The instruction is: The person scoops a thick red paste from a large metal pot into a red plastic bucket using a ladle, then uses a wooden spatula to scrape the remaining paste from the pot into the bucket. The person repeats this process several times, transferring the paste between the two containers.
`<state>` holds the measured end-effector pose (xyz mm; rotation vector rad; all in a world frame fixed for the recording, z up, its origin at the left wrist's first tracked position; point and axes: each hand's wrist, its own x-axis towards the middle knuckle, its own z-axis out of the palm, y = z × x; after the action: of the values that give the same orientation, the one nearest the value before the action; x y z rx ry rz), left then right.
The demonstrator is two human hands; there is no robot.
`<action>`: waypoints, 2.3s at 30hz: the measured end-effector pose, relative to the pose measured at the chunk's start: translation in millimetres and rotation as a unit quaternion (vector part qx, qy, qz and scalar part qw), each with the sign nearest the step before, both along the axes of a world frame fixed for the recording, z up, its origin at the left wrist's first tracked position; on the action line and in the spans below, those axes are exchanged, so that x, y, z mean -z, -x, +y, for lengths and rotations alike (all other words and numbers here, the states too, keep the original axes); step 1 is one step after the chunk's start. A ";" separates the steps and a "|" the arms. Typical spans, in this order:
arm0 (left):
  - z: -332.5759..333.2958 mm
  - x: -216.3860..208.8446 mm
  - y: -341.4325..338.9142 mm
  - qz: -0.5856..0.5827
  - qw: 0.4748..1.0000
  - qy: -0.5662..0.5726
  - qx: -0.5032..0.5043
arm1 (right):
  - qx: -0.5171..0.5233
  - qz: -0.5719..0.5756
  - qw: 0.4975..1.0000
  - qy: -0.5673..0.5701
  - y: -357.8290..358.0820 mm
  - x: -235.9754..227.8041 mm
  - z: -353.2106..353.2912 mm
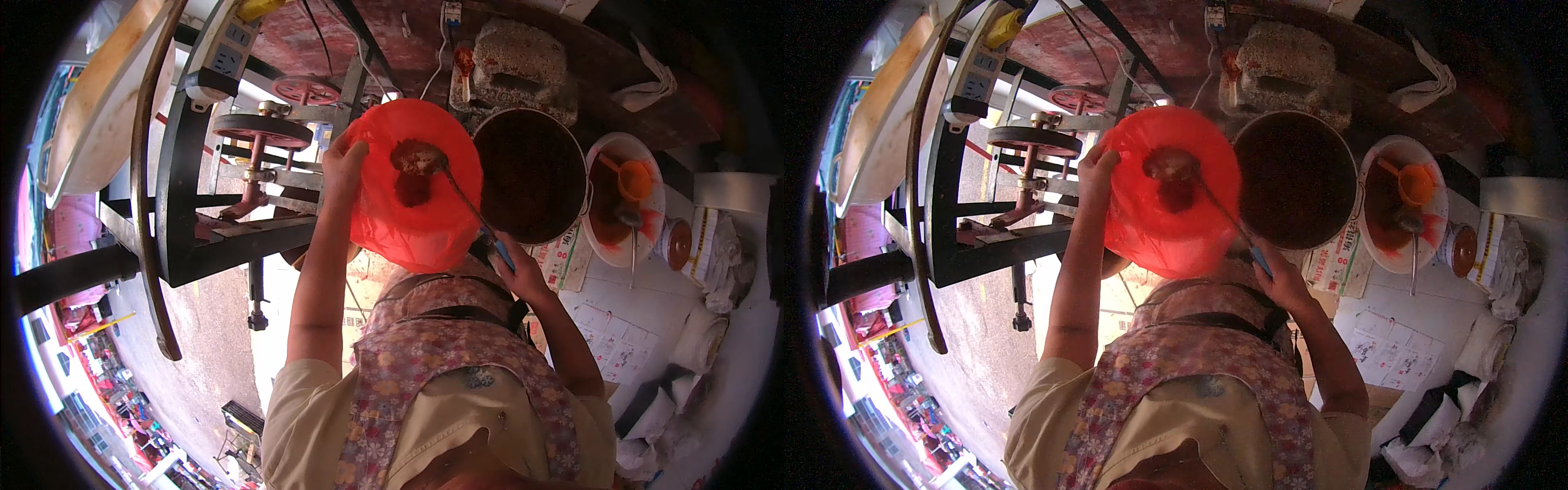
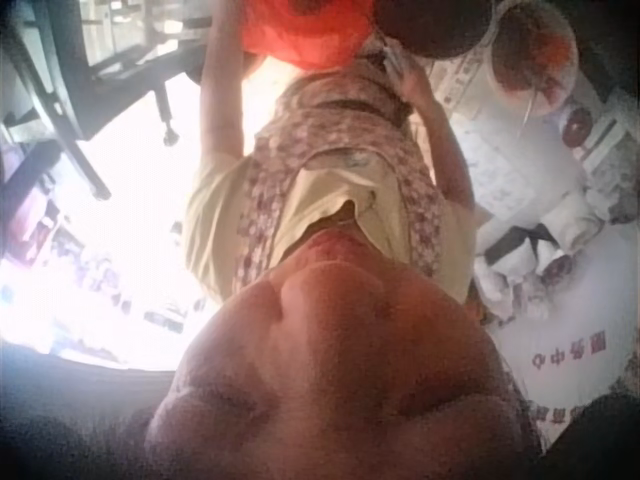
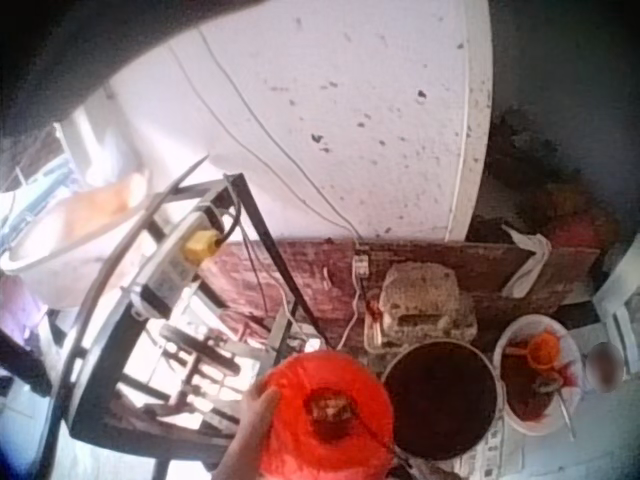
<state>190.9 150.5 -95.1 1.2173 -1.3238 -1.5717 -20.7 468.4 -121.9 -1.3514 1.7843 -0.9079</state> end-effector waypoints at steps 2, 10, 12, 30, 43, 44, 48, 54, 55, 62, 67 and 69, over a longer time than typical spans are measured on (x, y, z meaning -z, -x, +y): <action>1.0 -1.4 -0.4 0.004 1.000 -0.007 -0.004 | 0.014 0.005 0.999 -0.050 1.0 5.0 -2.8; -0.8 -3.5 3.2 -0.034 0.999 -0.018 -0.027 | 0.213 -0.264 0.940 0.028 28.8 -6.1 50.7; -0.7 -5.2 3.3 -0.022 0.999 -0.038 -0.027 | 0.261 -0.229 0.935 -0.069 53.6 -2.0 62.5; 0.7 -6.7 -0.8 -0.102 0.993 -0.017 -0.062 | 0.359 -0.409 0.801 -0.250 93.1 197.6 -75.6; -5.1 -2.8 -9.2 -0.156 0.986 -0.017 -0.051 | 0.369 -0.762 0.532 0.006 101.9 214.2 -100.4; -4.1 -2.2 -8.2 -0.140 0.989 -0.008 -0.049 | 0.418 -0.717 0.557 -0.009 101.7 202.3 -99.1; -0.5 -8.6 -2.2 -0.080 0.996 -0.025 -0.043 | 0.390 -0.773 0.498 -0.046 99.8 159.9 -87.5; -9.1 -16.0 4.7 -0.125 0.970 0.172 0.116 | 0.227 -0.905 0.344 -0.105 83.6 113.0 -39.1; -10.8 -16.5 3.8 -0.107 0.980 0.119 0.114 | 0.234 -0.888 0.387 -0.086 78.7 99.7 -32.7; -9.3 -5.4 0.0 0.019 0.986 0.099 0.129 | 0.314 -0.667 0.675 -0.030 30.2 -39.6 7.7; -16.2 -1.3 1.5 -0.011 0.954 0.237 0.181 | 0.178 -0.245 0.953 -0.002 -20.1 -52.2 21.7; -14.1 -2.2 -0.8 -0.041 0.951 0.254 0.171 | 0.122 -0.054 0.990 0.036 -33.8 -34.7 14.1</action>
<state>191.7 136.3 -92.9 0.7656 -1.9267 -1.2841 13.1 482.5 -87.2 -1.1190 1.8754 -1.1643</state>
